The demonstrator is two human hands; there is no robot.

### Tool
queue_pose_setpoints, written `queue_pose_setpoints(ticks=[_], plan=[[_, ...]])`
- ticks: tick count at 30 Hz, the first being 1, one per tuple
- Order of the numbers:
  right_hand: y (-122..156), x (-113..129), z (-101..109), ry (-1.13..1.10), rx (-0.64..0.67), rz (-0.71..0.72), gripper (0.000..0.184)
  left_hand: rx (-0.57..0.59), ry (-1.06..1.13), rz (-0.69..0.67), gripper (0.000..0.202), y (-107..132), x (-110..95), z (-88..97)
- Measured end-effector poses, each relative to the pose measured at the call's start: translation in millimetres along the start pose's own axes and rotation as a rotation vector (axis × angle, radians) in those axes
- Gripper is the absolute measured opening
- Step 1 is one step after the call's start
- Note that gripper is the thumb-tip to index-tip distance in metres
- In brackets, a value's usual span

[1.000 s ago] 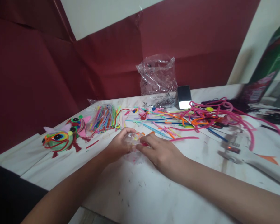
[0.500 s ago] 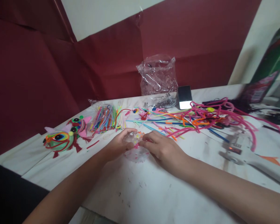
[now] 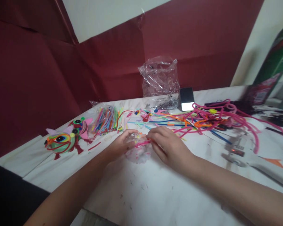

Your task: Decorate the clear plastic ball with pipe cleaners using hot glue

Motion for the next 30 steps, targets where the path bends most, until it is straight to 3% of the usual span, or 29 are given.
queue_pose_setpoints(ticks=[9,15,17,20,23,26,30], plan=[[7,3,-11,0.078,0.172,0.049,0.03,-0.011,-0.04,-0.023,0.053,0,-2,-0.1],[13,-1,-17,0.142,0.147,0.046,0.049,-0.038,0.015,-0.051,0.054,2,-4,-4.9],[14,-3,-18,0.164,0.152,0.039,0.049,-0.149,0.064,-0.039,0.047,1,-2,-6.2],[13,-4,-18,0.164,0.147,0.016,0.048,-0.432,0.033,-0.026,0.026,-2,4,0.0],[12,-3,-17,0.149,0.137,-0.002,0.047,-0.591,0.029,-0.053,0.016,-4,6,13.3],[12,-2,-17,0.145,0.148,-0.008,0.046,-0.661,0.093,-0.117,0.019,-4,5,26.9],[12,-2,-17,0.164,0.157,0.002,0.047,-0.633,0.084,-0.096,0.019,0,0,31.5]])
Point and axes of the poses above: each hand's wrist, its own y-axis away from the middle knuckle, its own z-axis out of the back of the hand, x = y × z, the point moved 2 cm from there along -y, towards the middle knuckle, and after that the axes turned 8 degrees about -y, right-handed, at the moved point
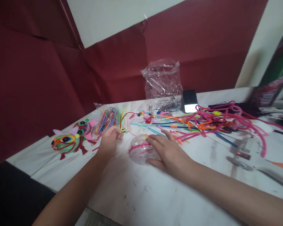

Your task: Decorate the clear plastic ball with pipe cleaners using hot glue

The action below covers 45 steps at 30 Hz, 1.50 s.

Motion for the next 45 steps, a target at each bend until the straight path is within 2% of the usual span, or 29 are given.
queue_pose_setpoints(ticks=[4,9,11,12,14,16,20,27,32,37,41,45], plan=[[0,1,0,0.012,-0.006,0.001,0.047,0.028,-0.084,0.015,0.013,4,-5,-2.1],[0,2,0,-0.018,-0.009,-0.025,0.048,0.056,-0.156,-0.001,0.021,8,-6,-5.5],[-1,2,0,-0.017,-0.011,-0.025,0.048,0.066,-0.163,-0.04,0.012,12,-10,-8.3],[-1,3,0,-0.015,-0.014,-0.019,0.048,0.092,-0.161,-0.054,0.006,15,-12,-10.6],[-1,4,1,-0.009,-0.019,-0.008,0.047,0.184,-0.153,-0.043,0.027,22,-17,-16.4],[-2,5,0,0.003,-0.018,0.004,0.046,0.269,-0.173,-0.002,0.036,27,-20,-22.0],[-2,8,0,0.034,-0.017,0.044,0.045,0.362,-0.184,0.081,0.034,33,-23,-28.6],[-3,13,1,0.015,-0.008,0.043,0.045,0.382,-0.375,-0.027,0.028,32,-28,-26.8],[-4,16,5,-0.074,-0.033,-0.011,0.05,0.395,-0.382,-0.031,0.028,32,-27,-25.5],[-5,15,8,-0.107,-0.015,-0.062,0.042,0.394,-0.337,-0.014,0.028,31,-23,-26.6],[-6,17,12,-0.078,-0.054,-0.001,0.027,0.386,-0.326,-0.03,0.026,31,-24,-27.2],[-7,19,14,-0.08,-0.06,0.063,0.023,0.395,-0.314,-0.019,0.027,32,-25,-27.5]])
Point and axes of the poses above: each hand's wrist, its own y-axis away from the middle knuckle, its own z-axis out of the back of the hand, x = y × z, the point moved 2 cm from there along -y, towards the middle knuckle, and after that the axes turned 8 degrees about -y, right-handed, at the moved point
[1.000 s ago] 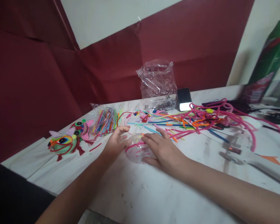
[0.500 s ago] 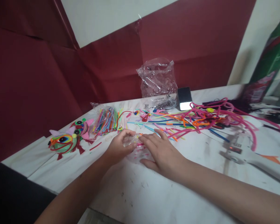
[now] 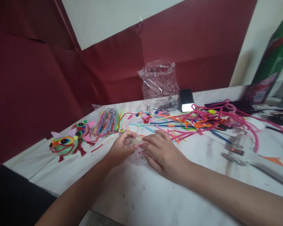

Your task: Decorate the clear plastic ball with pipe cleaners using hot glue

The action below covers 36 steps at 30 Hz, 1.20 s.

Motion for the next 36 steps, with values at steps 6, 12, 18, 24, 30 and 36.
queue_pose_setpoints(ticks=[6,12,18,24,30,36], plan=[[-2,-3,5,0.001,-0.07,0.002,0.019,-0.003,0.004,0.001,0.028,0,2,-0.6],[1,-1,-1,-0.002,-0.022,0.071,0.024,0.003,0.009,-0.001,0.028,0,1,0.5],[3,-4,-3,-0.016,-0.001,0.032,0.026,0.007,0.016,-0.001,0.028,0,1,-0.3],[3,-9,-1,-0.044,-0.071,-0.02,0.024,0.017,0.028,0.014,0.029,0,4,0.0],[4,-3,-5,-0.083,0.0,0.028,0.03,0.012,0.032,-0.026,0.027,0,4,-0.7],[4,-2,-6,-0.054,0.004,0.001,0.03,0.012,0.02,-0.031,0.026,-1,2,-0.5]])
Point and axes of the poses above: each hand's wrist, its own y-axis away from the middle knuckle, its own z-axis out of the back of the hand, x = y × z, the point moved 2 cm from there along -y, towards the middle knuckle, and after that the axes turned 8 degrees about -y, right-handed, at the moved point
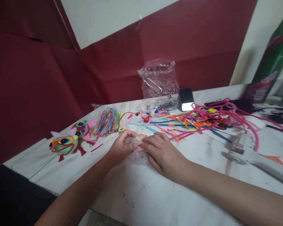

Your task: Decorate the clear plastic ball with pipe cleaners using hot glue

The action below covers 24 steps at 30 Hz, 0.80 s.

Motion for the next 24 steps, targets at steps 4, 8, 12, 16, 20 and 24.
queue_pose_setpoints(ticks=[4,8,12,16,20,24], plan=[[0,1,0,0.002,0.021,-0.01,0.032,-0.003,-0.014,-0.009,0.027,1,-1,0.9],[0,1,-1,0.011,0.018,-0.02,0.031,0.012,-0.004,-0.007,0.026,2,0,-0.1],[1,-3,-1,0.042,0.02,-0.016,0.029,0.028,0.0,-0.052,0.03,1,5,-3.1],[1,-6,-2,0.049,0.03,-0.018,0.027,0.026,0.028,-0.063,0.033,1,10,-5.9],[2,-6,-2,0.019,0.03,-0.039,0.031,0.025,0.055,-0.055,0.036,2,11,-6.0],[2,-6,-2,0.025,0.044,-0.053,0.037,0.03,0.05,-0.08,0.034,3,10,-5.7]])
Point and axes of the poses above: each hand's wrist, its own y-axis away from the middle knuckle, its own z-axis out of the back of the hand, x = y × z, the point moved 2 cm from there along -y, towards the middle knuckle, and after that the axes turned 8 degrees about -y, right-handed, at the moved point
